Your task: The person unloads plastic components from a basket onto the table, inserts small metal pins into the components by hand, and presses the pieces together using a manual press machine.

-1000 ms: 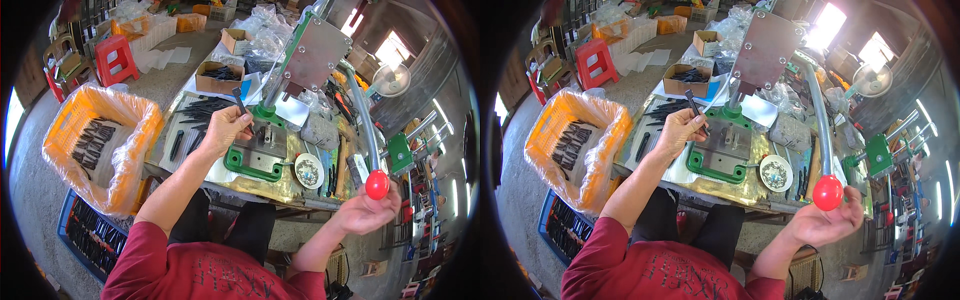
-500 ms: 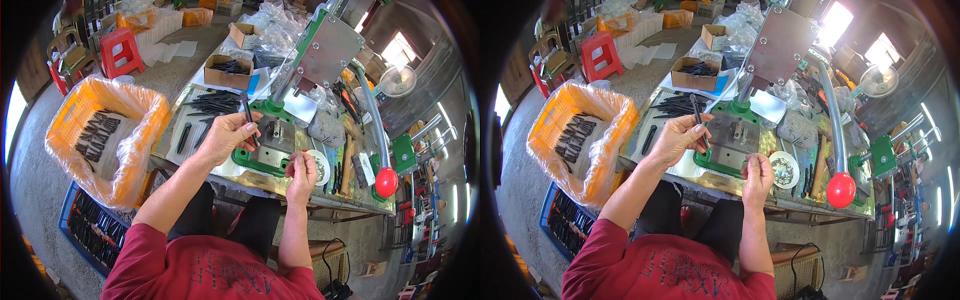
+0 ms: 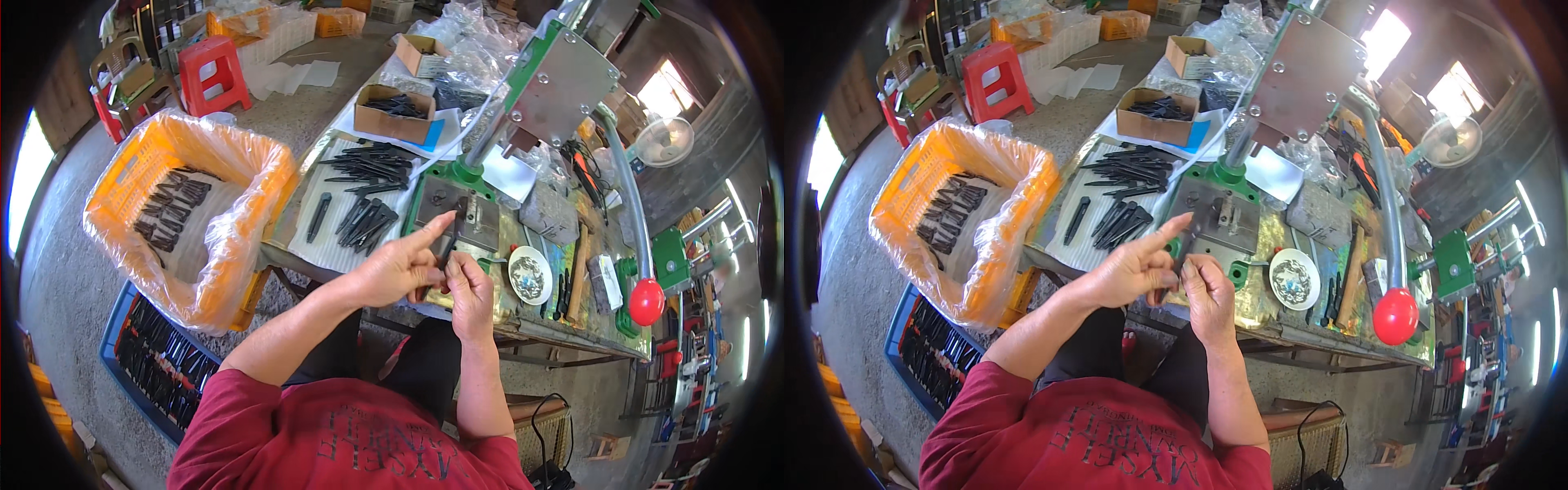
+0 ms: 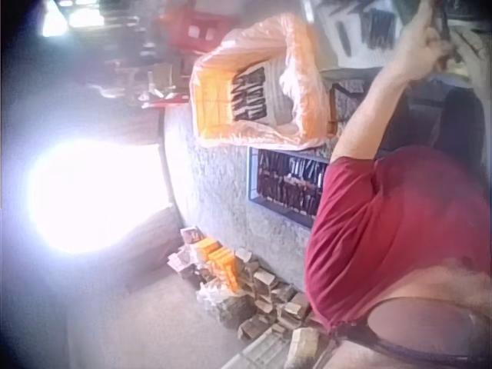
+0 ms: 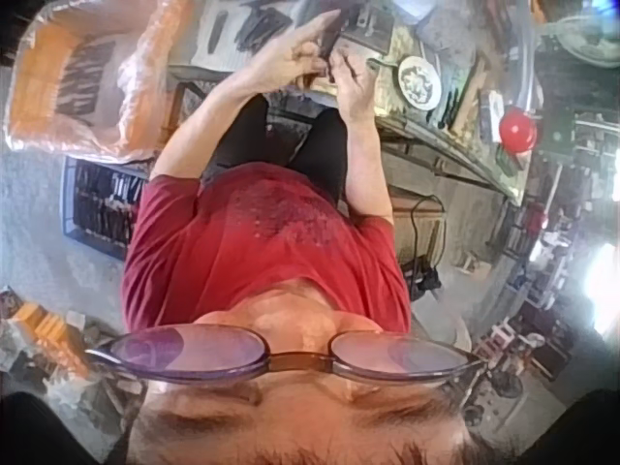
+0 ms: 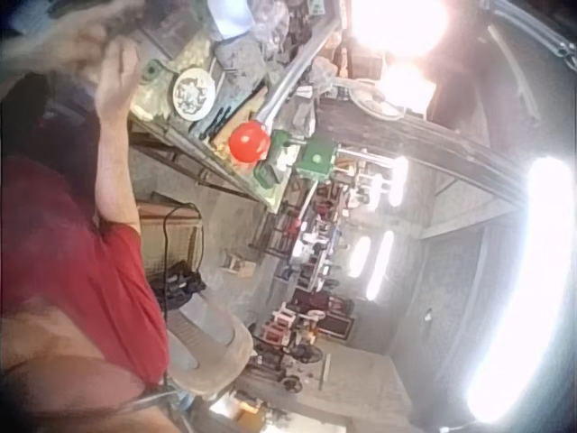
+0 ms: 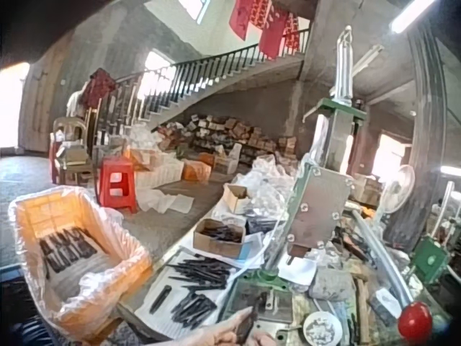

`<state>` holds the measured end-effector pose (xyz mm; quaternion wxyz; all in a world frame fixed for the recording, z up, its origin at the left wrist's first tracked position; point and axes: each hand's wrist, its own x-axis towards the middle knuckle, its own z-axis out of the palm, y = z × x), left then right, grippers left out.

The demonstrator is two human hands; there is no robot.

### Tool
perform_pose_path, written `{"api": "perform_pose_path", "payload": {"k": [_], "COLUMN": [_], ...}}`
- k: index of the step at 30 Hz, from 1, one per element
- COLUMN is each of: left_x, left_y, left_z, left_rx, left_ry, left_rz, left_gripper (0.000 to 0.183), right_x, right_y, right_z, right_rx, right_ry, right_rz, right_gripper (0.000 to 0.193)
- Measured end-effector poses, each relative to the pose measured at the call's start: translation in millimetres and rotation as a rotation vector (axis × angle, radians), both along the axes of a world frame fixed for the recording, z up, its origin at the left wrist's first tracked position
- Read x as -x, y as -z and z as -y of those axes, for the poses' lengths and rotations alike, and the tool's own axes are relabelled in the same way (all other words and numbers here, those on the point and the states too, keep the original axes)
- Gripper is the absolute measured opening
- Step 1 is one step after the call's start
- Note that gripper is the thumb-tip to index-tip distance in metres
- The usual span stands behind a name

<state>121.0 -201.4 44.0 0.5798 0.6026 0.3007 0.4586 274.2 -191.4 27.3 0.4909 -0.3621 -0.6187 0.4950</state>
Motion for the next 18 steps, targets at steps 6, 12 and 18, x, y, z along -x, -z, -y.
{"api": "perform_pose_path", "payload": {"k": [6,12,18], "left_x": [2,13,96], "left_y": [16,26,34], "left_z": [11,14,-23], "left_rx": [0.102,0.137,-0.203], "left_ry": [0.054,-0.101,-0.957], "left_rz": [-0.008,0.006,-0.957], "left_gripper": [0.072,0.052,0.014], "right_x": [5,11,-4], "right_y": [9,19,27], "right_z": [8,11,11], "right_rx": [0.196,0.229,0.215], "right_ry": [-0.141,-0.098,-0.076], "right_rz": [-0.145,-0.35,-0.339], "right_gripper": [0.016,0.014,0.015]}}
